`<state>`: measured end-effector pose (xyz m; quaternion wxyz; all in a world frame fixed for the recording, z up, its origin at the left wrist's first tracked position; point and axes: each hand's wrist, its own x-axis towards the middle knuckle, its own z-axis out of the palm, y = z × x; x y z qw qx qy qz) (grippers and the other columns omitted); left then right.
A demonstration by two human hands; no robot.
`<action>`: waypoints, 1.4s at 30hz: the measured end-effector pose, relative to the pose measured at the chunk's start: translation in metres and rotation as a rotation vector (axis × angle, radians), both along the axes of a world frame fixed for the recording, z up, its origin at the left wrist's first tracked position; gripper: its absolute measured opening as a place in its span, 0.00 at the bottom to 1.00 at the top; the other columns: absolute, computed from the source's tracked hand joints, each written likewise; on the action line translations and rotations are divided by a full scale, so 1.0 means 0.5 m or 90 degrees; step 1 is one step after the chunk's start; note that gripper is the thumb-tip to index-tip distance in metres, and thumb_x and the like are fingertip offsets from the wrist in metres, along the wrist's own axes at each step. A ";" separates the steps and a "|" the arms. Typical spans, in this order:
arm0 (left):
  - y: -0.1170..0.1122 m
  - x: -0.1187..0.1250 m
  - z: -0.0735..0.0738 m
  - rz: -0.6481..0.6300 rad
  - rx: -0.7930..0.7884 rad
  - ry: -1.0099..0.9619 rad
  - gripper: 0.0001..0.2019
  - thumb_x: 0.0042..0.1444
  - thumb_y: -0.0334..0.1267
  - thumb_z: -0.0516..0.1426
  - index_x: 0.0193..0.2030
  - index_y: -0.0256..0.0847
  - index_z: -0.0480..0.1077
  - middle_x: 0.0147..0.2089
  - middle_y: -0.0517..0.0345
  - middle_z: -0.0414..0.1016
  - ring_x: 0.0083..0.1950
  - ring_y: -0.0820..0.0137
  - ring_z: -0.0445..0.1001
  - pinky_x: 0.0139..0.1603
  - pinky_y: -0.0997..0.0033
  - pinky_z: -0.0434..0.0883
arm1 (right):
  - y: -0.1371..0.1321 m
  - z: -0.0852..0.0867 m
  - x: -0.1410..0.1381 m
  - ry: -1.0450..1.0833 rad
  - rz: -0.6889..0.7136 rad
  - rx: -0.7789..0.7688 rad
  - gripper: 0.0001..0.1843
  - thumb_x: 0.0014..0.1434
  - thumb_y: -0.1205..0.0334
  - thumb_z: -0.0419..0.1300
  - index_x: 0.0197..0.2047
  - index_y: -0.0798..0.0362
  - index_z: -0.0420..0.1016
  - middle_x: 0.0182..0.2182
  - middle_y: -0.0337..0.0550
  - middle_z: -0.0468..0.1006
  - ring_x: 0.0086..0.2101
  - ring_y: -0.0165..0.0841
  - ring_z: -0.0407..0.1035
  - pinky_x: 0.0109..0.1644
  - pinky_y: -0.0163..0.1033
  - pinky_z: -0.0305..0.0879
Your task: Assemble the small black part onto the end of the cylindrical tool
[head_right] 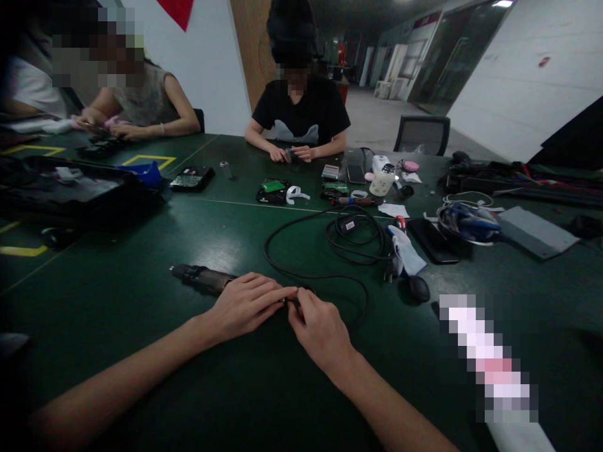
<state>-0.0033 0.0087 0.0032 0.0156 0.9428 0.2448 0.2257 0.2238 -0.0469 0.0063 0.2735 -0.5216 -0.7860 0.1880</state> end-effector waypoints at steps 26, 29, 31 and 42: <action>0.002 -0.001 0.005 -0.023 -0.001 0.013 0.29 0.73 0.37 0.52 0.77 0.46 0.52 0.58 0.55 0.78 0.54 0.67 0.77 0.53 0.62 0.70 | 0.001 0.006 0.001 0.003 0.011 0.005 0.03 0.71 0.67 0.57 0.45 0.51 0.72 0.38 0.43 0.80 0.31 0.33 0.75 0.33 0.37 0.67; 0.003 0.000 0.000 -0.011 0.012 0.008 0.26 0.74 0.38 0.51 0.76 0.47 0.55 0.55 0.56 0.79 0.53 0.67 0.77 0.52 0.63 0.70 | 0.001 0.004 0.001 -0.004 0.008 0.003 0.03 0.71 0.67 0.57 0.43 0.51 0.71 0.39 0.43 0.80 0.31 0.33 0.75 0.32 0.37 0.66; 0.002 0.001 -0.002 0.001 0.015 0.002 0.25 0.74 0.39 0.52 0.76 0.47 0.56 0.54 0.57 0.80 0.52 0.67 0.78 0.51 0.63 0.69 | 0.001 0.002 0.001 -0.006 0.002 0.006 0.03 0.71 0.67 0.58 0.42 0.51 0.71 0.37 0.43 0.80 0.31 0.33 0.75 0.32 0.37 0.66; 0.003 0.002 -0.002 -0.001 0.016 -0.007 0.24 0.74 0.39 0.52 0.74 0.48 0.58 0.54 0.57 0.80 0.52 0.67 0.78 0.51 0.64 0.69 | 0.001 0.000 0.000 -0.018 -0.001 0.009 0.03 0.71 0.66 0.57 0.42 0.51 0.71 0.38 0.44 0.80 0.31 0.34 0.75 0.33 0.37 0.67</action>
